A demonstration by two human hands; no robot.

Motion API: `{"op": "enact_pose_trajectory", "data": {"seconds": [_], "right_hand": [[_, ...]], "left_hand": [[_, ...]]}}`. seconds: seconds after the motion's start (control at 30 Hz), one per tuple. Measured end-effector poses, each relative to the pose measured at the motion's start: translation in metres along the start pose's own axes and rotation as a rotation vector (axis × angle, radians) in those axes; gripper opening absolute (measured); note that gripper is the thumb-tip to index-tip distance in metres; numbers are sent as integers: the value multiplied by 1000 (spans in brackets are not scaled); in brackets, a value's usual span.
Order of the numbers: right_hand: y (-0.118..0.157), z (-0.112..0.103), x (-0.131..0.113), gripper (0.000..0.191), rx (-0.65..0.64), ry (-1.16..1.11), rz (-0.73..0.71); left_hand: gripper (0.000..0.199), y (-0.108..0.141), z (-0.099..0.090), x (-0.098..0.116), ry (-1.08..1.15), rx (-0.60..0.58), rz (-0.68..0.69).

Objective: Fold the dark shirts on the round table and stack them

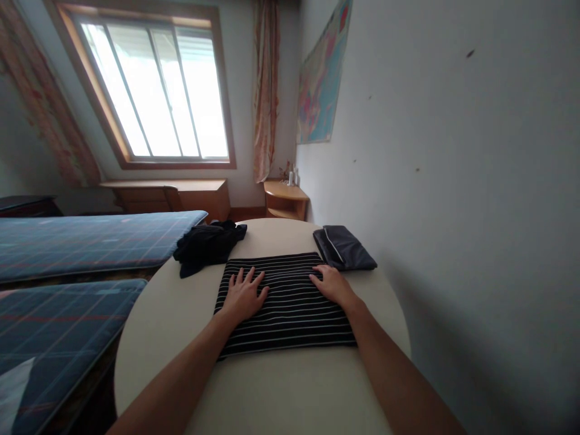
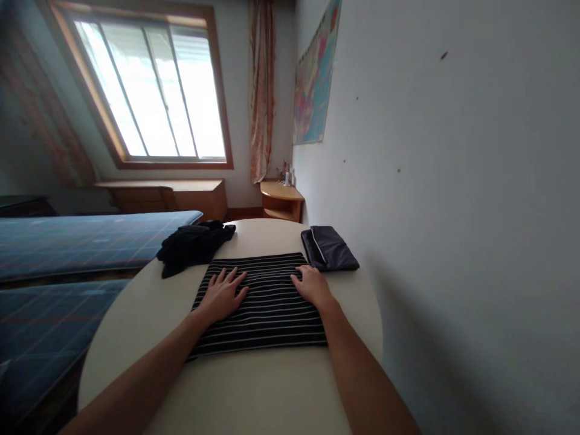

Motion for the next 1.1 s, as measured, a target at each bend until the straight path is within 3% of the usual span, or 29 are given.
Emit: {"op": "enact_pose_trajectory", "data": {"seconds": [0.13, 0.4, 0.5, 0.63, 0.8, 1.1], "right_hand": [[3, -7, 1, 42, -3, 49, 61], [21, -31, 13, 40, -60, 262, 348], [25, -32, 16, 49, -83, 296, 402], [25, -29, 18, 57, -111, 297, 415], [23, -22, 17, 45, -170, 280, 370], [10, -18, 22, 36, -37, 44, 350]], "left_hand": [[60, -2, 1, -5, -1, -7, 13], [58, -7, -6, -20, -7, 11, 25], [57, 0, -7, -6, 20, 20, 126], [66, 12, -1, 20, 78, -83, 250], [68, 22, -4, 41, 115, -139, 378], [73, 30, -5, 57, 154, -172, 389]]}}
Point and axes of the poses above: each hand's wrist, its own y-axis away from the middle knuckle, its own z-axis out of the palm, x = y × z, the point moved 7 cm from there along -y, towards the middle knuckle, and after that the axes turned 5 degrees about y, right-handed, at the moved point
